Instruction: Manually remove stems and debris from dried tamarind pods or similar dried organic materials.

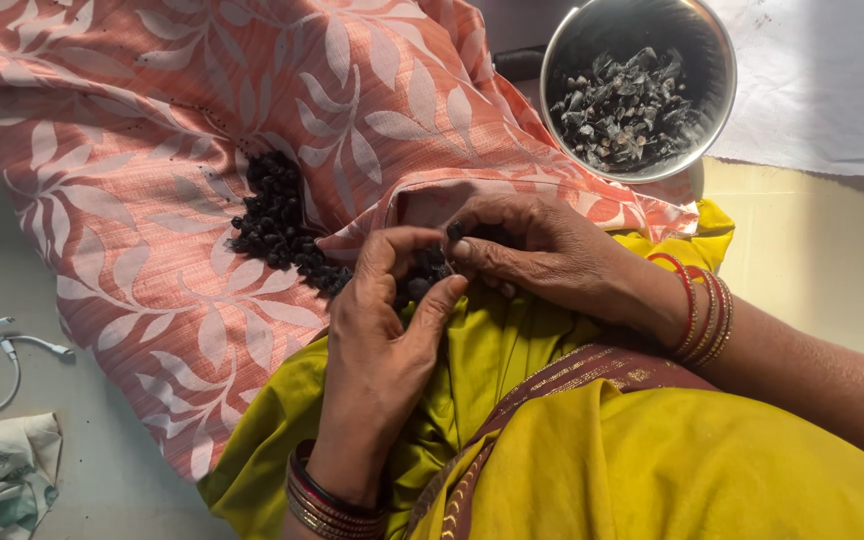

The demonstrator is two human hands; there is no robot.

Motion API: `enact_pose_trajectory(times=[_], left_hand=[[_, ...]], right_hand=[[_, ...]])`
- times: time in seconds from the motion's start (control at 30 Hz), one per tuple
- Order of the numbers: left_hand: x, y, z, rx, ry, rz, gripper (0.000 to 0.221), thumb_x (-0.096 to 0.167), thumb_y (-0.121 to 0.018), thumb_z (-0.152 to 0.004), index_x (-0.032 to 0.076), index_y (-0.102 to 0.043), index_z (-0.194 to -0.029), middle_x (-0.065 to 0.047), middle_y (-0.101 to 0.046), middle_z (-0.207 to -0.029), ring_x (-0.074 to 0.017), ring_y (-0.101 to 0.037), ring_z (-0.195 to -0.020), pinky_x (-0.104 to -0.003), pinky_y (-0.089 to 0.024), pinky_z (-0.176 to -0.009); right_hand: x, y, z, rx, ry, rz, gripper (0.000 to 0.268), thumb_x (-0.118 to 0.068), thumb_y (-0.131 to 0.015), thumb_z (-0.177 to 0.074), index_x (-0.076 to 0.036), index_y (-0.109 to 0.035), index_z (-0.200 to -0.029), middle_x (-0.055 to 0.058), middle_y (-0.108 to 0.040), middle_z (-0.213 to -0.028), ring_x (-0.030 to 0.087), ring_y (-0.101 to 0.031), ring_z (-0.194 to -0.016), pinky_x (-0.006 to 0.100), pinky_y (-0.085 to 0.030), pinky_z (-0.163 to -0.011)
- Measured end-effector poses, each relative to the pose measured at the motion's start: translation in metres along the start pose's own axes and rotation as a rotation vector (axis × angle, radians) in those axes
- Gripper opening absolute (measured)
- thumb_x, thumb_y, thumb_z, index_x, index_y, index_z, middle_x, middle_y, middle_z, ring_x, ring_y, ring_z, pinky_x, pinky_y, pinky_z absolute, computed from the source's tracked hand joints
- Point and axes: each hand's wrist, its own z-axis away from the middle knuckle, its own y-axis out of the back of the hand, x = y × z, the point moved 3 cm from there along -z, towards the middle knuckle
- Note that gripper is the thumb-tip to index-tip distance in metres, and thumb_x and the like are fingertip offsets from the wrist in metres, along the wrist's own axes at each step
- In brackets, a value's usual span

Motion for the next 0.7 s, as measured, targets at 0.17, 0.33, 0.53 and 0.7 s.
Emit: enact_pose_trajectory(times=[0.17,0.33,0.53,0.7], left_hand=[[-0.009,0.003,0.001,0.043,-0.137,0.049,0.017,0.006,-0.071,-0.095,0.003,-0.067,-0.112,-0.007,-0.074,-0.105,-0.0128,-0.069,-0.098,-0.028,-0.055,-0.088],[-0.003,0.005,0.004,0.115,-0.146,-0.036,0.015,0.009,-0.074,-0.091,0.004,-0.071,-0.105,-0.004,-0.074,-0.096,-0.0109,-0.070,-0.088,-0.027,-0.055,-0.079],[-0.021,0.005,0.006,0.082,0.009,0.307,0.011,0.007,-0.072,-0.095,0.002,-0.071,-0.105,-0.001,-0.073,-0.090,-0.0057,-0.064,-0.081,-0.023,-0.054,-0.072],[-0.019,0.005,0.009,0.005,-0.022,0.457,0.012,0.005,-0.072,-0.093,0.002,-0.070,-0.104,-0.001,-0.075,-0.095,-0.0047,-0.069,-0.087,-0.021,-0.057,-0.079]], right_hand=[[0.007,0.004,0.001,0.072,0.010,-0.133,0.025,-0.021,-0.065,-0.102,-0.002,-0.069,-0.118,-0.001,-0.068,-0.089,0.005,-0.060,-0.074,0.022,-0.051,-0.064],[-0.007,-0.001,0.003,0.080,0.017,-0.161,0.026,-0.019,-0.067,-0.100,-0.002,-0.069,-0.119,0.000,-0.070,-0.094,0.005,-0.062,-0.076,0.021,-0.052,-0.067],[-0.008,-0.005,0.004,0.054,0.017,-0.249,0.021,-0.017,-0.068,-0.099,-0.002,-0.065,-0.113,0.000,-0.073,-0.101,0.005,-0.063,-0.080,0.022,-0.053,-0.071],[-0.019,-0.015,0.005,0.016,0.018,-0.234,0.019,-0.019,-0.067,-0.100,-0.004,-0.067,-0.112,-0.002,-0.067,-0.092,0.005,-0.062,-0.079,0.022,-0.053,-0.069]])
